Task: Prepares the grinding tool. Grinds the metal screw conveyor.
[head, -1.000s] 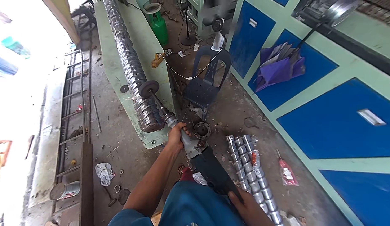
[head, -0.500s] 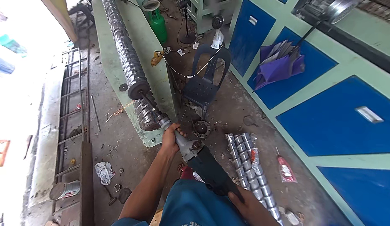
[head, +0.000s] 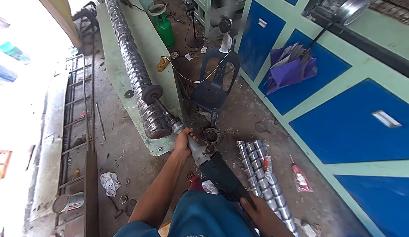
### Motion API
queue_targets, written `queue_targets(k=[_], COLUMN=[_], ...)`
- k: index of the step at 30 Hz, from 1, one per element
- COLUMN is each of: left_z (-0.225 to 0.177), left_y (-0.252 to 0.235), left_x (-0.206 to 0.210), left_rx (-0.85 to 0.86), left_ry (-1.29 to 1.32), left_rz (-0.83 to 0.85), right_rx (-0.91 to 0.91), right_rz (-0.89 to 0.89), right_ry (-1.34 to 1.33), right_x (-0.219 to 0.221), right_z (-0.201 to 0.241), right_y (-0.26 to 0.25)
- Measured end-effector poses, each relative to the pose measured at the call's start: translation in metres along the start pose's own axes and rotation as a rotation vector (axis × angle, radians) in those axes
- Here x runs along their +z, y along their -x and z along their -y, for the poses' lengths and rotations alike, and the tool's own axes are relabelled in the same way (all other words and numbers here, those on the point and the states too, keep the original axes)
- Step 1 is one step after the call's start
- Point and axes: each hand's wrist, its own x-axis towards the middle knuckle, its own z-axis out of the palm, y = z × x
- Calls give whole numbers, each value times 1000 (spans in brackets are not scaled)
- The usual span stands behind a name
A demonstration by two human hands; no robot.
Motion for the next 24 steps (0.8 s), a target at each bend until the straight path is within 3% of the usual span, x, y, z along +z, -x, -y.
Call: queue_targets(k=[7,24], left_z=[0,-17], left_y=[1,31], left_x=[2,-34], left_rx=[6,32], left_ry=[12,131], left_rz=[-15,25], right_rx=[2,-46], right_rz=[28,13], right_ry=[-45,236], right_x=[-7,1], right_z=[2,31], right_y=[-1,12])
